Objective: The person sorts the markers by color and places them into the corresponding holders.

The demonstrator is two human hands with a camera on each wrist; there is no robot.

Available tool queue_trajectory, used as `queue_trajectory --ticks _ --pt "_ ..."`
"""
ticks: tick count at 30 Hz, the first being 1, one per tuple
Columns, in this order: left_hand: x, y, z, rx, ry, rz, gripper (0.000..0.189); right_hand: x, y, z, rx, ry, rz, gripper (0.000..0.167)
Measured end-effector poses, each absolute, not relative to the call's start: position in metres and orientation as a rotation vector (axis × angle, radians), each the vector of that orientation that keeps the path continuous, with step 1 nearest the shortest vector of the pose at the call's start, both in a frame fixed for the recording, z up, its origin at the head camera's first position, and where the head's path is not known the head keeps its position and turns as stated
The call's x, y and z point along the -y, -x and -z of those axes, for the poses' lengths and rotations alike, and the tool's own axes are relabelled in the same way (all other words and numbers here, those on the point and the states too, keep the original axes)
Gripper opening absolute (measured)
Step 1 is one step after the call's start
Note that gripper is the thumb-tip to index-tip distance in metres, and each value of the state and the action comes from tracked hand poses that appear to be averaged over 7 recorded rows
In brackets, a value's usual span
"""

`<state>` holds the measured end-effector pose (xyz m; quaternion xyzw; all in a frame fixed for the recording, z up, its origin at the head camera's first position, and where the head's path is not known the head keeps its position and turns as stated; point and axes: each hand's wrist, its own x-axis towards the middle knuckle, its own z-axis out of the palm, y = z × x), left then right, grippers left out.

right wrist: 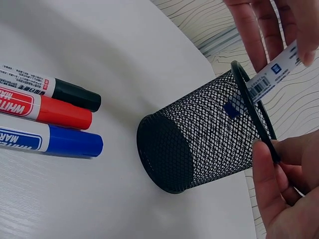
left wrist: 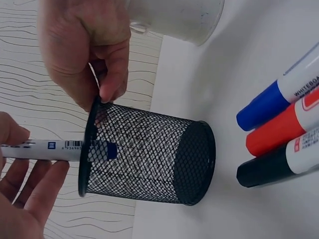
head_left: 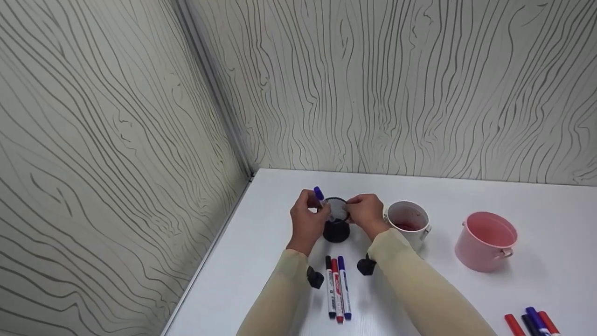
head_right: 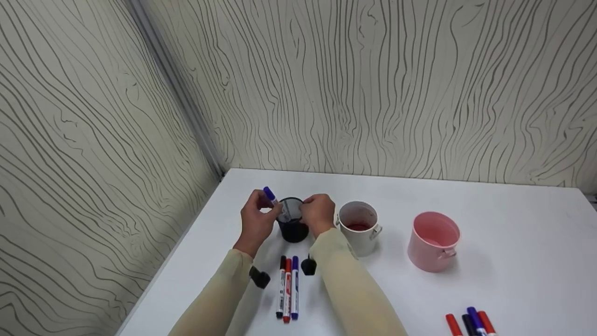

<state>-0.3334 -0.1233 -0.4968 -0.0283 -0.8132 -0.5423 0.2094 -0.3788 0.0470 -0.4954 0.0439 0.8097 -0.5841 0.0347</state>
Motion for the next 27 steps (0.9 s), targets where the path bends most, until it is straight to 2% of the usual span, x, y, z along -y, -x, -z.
queue_trajectory --ticks 16,27 --pt "0.126 0.328 0.503 2.244 -0.054 1.535 0.031 -0.046 0.379 0.498 -2.526 -0.129 1.756 0.024" --pt "0.142 0.307 0.516 2.149 -0.142 1.499 0.018 -0.046 0.378 0.495 -2.46 -0.114 1.817 0.026"
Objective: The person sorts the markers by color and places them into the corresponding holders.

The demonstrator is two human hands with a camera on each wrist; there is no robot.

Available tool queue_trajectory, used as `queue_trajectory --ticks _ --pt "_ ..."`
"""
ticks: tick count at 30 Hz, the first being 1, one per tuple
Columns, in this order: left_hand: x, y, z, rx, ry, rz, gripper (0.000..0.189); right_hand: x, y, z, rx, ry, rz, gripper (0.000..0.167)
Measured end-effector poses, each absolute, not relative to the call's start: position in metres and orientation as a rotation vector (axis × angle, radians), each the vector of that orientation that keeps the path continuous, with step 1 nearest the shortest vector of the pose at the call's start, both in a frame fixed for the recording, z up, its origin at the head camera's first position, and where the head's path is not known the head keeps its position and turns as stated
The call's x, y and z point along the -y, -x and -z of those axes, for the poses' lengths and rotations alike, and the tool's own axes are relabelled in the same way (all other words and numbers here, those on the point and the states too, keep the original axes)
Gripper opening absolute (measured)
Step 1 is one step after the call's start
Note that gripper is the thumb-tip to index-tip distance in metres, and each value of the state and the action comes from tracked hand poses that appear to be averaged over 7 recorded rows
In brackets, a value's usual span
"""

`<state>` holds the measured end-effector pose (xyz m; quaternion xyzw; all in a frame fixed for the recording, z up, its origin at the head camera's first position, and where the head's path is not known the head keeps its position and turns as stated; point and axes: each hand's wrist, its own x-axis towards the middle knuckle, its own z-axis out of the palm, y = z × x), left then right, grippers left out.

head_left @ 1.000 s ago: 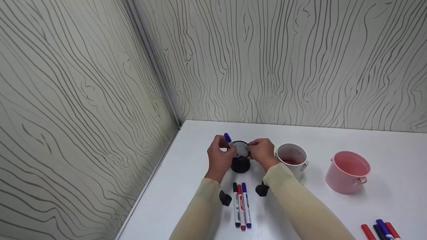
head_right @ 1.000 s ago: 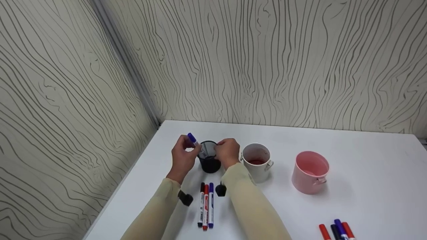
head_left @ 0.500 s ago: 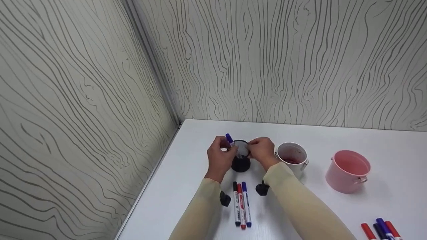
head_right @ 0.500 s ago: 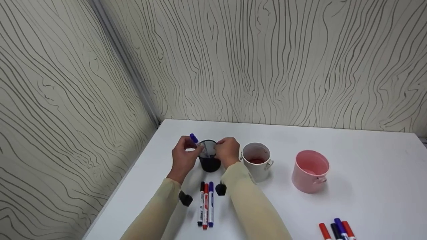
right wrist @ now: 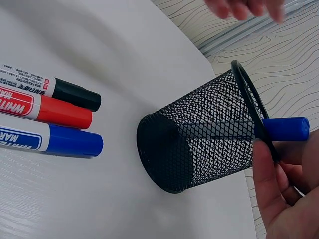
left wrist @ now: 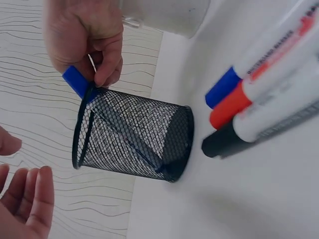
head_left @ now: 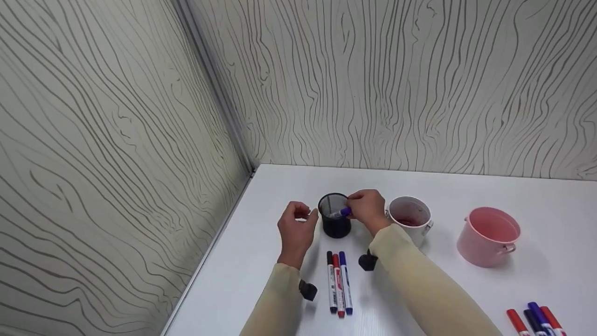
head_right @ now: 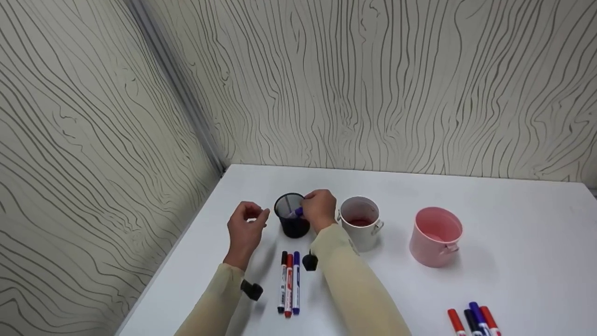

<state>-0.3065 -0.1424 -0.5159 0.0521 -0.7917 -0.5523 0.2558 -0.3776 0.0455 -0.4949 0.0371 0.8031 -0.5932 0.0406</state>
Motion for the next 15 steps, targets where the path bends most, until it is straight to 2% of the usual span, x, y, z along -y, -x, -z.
queue_trajectory --ticks 8,15 --pt "0.152 0.288 0.534 2.261 -0.206 1.511 0.017 -0.047 0.38 0.493 -2.452 -0.12 1.817 0.024" --pt "0.149 0.271 0.531 2.403 -0.261 1.562 0.017 -0.048 0.382 0.494 -2.43 -0.139 1.819 0.023"
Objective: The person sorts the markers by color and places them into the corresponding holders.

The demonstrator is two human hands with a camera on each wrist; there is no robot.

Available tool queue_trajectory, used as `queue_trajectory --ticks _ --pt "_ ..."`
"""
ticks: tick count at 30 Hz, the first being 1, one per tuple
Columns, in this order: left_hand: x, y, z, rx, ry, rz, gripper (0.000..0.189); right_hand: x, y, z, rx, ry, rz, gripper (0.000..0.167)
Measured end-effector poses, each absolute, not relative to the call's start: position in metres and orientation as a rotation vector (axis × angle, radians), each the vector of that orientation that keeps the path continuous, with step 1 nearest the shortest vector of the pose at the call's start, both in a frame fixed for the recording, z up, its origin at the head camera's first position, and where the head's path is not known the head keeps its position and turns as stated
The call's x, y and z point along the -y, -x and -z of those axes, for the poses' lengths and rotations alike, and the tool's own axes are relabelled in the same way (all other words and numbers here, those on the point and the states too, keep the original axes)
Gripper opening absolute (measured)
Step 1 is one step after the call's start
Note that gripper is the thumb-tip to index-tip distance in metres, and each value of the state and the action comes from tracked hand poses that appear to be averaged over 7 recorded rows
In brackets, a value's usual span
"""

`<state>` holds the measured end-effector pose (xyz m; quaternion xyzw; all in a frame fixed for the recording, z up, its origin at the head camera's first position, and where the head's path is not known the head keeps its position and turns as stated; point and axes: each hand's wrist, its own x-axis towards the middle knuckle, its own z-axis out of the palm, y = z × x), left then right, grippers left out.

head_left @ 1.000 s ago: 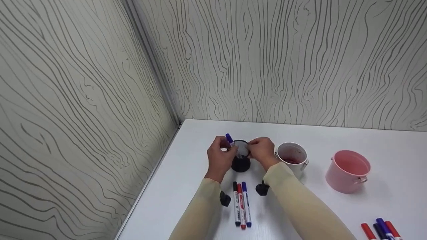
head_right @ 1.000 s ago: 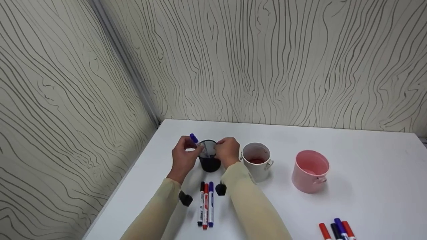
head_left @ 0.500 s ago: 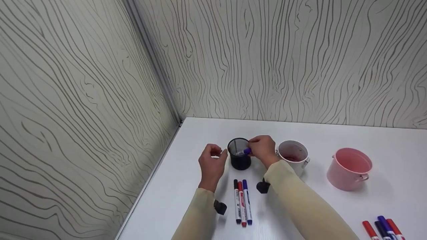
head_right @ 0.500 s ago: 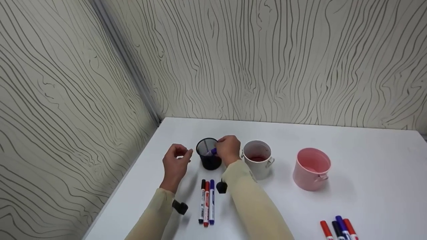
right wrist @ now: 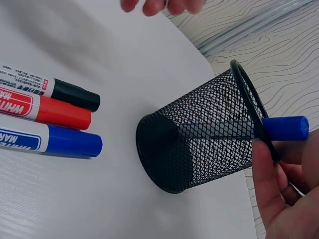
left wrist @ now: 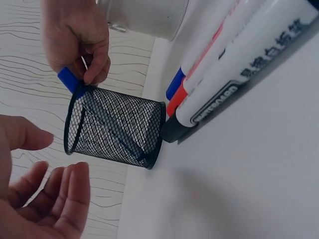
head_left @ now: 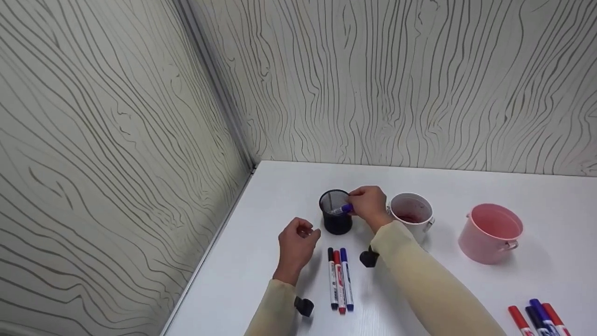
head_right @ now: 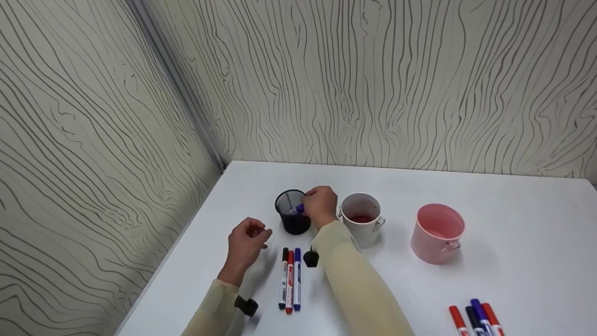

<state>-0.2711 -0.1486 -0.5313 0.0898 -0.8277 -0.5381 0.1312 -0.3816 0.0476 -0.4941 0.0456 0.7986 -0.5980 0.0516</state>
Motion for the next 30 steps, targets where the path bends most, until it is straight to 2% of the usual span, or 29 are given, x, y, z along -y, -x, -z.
queue_trajectory --ticks 16,30 --pt "0.124 0.251 0.526 2.706 -0.293 1.586 0.018 -0.047 0.381 0.496 -2.441 -0.153 1.834 0.022" --pt "0.104 0.238 0.534 2.89 -0.237 1.418 0.014 -0.047 0.383 0.497 -2.413 -0.167 1.856 0.024"
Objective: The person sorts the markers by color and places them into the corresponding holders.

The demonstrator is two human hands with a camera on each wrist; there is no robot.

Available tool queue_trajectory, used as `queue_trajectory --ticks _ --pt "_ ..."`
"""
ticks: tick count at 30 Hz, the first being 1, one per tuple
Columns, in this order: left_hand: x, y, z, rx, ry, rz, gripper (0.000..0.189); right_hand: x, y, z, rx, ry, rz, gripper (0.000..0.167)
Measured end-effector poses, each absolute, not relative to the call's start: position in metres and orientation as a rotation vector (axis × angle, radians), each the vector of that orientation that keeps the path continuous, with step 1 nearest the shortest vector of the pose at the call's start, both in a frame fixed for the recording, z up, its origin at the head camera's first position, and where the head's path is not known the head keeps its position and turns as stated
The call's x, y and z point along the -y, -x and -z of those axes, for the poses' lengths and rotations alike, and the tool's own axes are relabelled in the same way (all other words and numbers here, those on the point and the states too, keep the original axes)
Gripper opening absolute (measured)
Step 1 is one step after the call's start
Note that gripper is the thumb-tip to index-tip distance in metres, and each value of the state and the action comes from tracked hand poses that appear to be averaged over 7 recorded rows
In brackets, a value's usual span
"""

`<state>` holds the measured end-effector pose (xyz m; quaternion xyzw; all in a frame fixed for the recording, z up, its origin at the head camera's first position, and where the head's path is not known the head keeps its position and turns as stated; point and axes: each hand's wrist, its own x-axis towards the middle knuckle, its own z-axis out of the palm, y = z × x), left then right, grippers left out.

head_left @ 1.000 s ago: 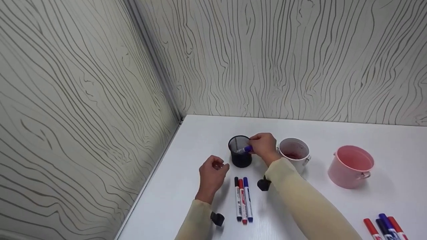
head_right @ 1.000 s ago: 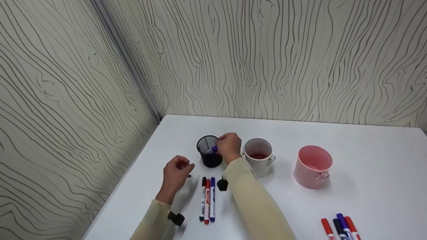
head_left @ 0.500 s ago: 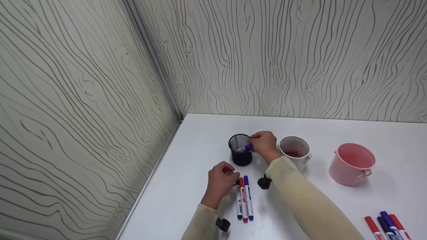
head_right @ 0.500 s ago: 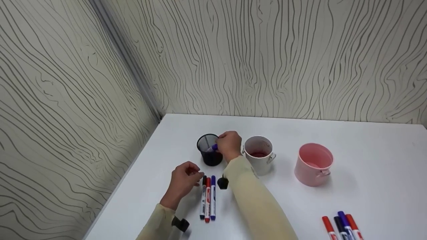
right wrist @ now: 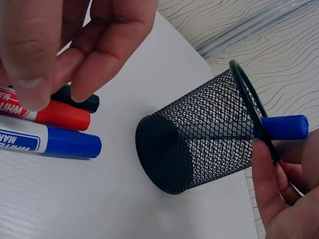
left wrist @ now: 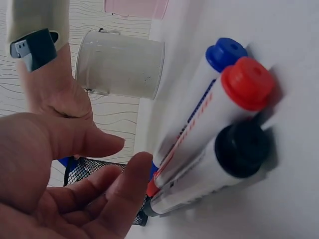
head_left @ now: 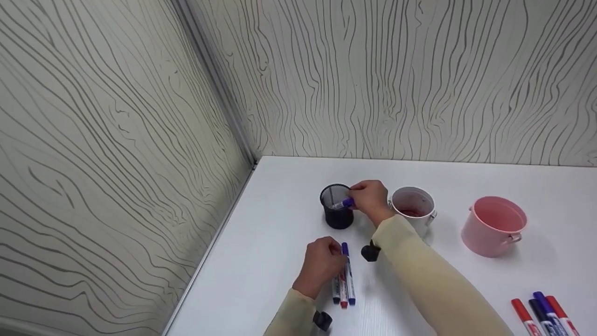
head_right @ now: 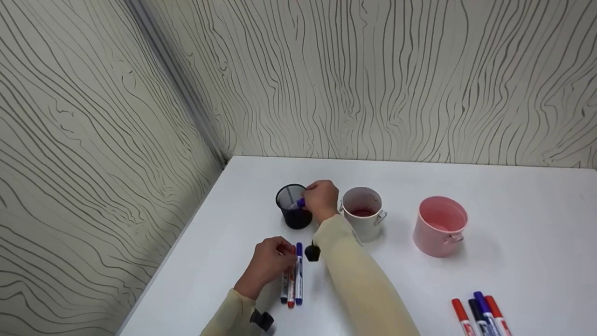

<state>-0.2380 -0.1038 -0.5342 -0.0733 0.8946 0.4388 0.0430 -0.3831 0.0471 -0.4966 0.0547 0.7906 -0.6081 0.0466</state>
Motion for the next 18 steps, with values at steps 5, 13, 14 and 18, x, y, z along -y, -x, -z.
queue_trajectory --ticks 5,13,14,18 --pt "0.098 0.236 0.53 -2.693 0.257 -1.332 0.013 -0.046 0.384 0.496 -2.408 -0.173 1.854 0.024" --pt "0.088 0.233 0.53 -2.674 0.34 -1.281 0.015 -0.047 0.385 0.498 -2.377 -0.167 1.881 0.022" --pt "0.087 0.233 0.53 -2.687 0.336 -1.262 0.015 -0.047 0.385 0.498 -2.377 -0.166 1.877 0.023" --pt "0.084 0.236 0.53 -2.752 0.308 -1.171 0.015 -0.048 0.386 0.498 -2.373 -0.164 1.878 0.024"
